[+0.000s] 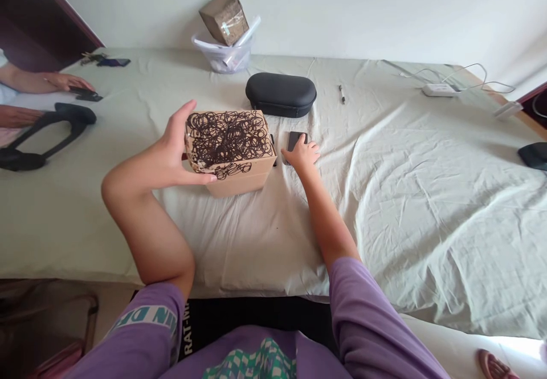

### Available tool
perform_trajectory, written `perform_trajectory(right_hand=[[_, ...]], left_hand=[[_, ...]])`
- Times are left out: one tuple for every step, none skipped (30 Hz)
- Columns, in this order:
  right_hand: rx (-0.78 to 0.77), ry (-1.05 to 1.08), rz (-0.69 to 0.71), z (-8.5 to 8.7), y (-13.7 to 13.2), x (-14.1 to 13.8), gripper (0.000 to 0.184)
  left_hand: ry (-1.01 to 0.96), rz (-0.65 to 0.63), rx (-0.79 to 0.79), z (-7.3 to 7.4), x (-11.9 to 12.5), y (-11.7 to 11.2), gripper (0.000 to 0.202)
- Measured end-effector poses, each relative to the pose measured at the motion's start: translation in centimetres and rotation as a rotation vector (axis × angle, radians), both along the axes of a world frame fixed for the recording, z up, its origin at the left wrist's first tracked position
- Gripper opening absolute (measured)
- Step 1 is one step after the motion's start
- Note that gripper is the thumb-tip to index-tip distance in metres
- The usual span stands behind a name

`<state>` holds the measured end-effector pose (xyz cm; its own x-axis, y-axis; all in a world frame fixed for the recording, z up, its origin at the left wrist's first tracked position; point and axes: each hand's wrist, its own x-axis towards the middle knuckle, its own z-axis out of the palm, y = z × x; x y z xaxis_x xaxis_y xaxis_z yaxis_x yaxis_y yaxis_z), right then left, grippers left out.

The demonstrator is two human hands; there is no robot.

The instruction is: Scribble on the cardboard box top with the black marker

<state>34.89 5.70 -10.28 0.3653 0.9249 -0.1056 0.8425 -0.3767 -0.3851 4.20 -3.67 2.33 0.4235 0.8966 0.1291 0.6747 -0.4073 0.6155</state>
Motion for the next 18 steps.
perform_trajectory(right_hand=[[0.03, -0.022, 0.01, -0.3, -0.1, -0.3, 0.088], [0.064, -0.049, 0.043, -0.6, -0.2, -0.7, 0.08], [0.096, -0.079, 0.095, -0.9, -0.4, -1.1, 0.071], [0.12, -0.106, 0.158, -1.3, -0.6, -1.5, 0.063], [0.135, -0.127, 0.217, -1.6, -0.7, -1.9, 0.057], [0.142, -0.144, 0.26, -2.0, -0.9, -2.2, 0.054], [0.142, -0.154, 0.281, -2.4, -1.0, -2.5, 0.053], [0.138, -0.155, 0.282, -2.7, -1.1, -2.8, 0.054], [0.139, -0.155, 0.277, -2.9, -1.1, -2.9, 0.055], [0.141, -0.157, 0.273, -3.1, -1.1, -3.0, 0.056], [0.142, -0.158, 0.27, -3.3, -1.1, -3.0, 0.056], [0.142, -0.158, 0.269, -3.3, -1.0, -3.0, 0.055], [0.142, -0.156, 0.266, -3.4, -0.9, -3.0, 0.055], [0.143, -0.152, 0.263, -3.4, -0.9, -3.0, 0.054], [0.145, -0.147, 0.263, -3.4, -0.8, -3.0, 0.053], [0.147, -0.139, 0.264, -3.3, -0.8, -3.0, 0.053], [0.151, -0.131, 0.268, -3.2, -0.8, -3.0, 0.052], [0.155, -0.121, 0.273, -3.1, -0.8, -3.0, 0.051]], left_hand=[[-0.003, 0.002, 0.002, -0.1, 0.0, 0.0, 0.146], [-0.001, 0.008, 0.0, -0.1, 0.0, 0.0, 0.145], [0.004, 0.015, -0.006, -0.1, 0.0, 0.0, 0.144], [0.011, 0.024, -0.012, -0.1, 0.0, 0.0, 0.143], [0.019, 0.032, -0.015, -0.1, 0.0, 0.0, 0.142], [0.024, 0.037, -0.017, -0.1, 0.0, 0.0, 0.142], [0.026, 0.041, -0.018, -0.1, 0.0, 0.0, 0.143], [0.027, 0.043, -0.021, -0.1, 0.0, 0.0, 0.143], [0.028, 0.047, -0.023, -0.1, 0.0, 0.0, 0.144], [0.029, 0.051, -0.026, -0.1, 0.0, 0.0, 0.144], [0.032, 0.053, -0.031, -0.1, 0.0, 0.1, 0.145], [0.032, 0.058, -0.034, -0.1, 0.0, 0.1, 0.145], [0.032, 0.059, -0.038, -0.1, 0.1, 0.1, 0.145], [0.03, 0.058, -0.043, 0.0, 0.1, 0.1, 0.145], [0.027, 0.057, -0.048, 0.0, 0.1, 0.0, 0.144], [0.025, 0.058, -0.051, 0.1, 0.2, 0.0, 0.143], [0.025, 0.058, -0.051, 0.1, 0.2, 0.0, 0.142], [0.026, 0.057, -0.05, 0.1, 0.2, -0.1, 0.142]])
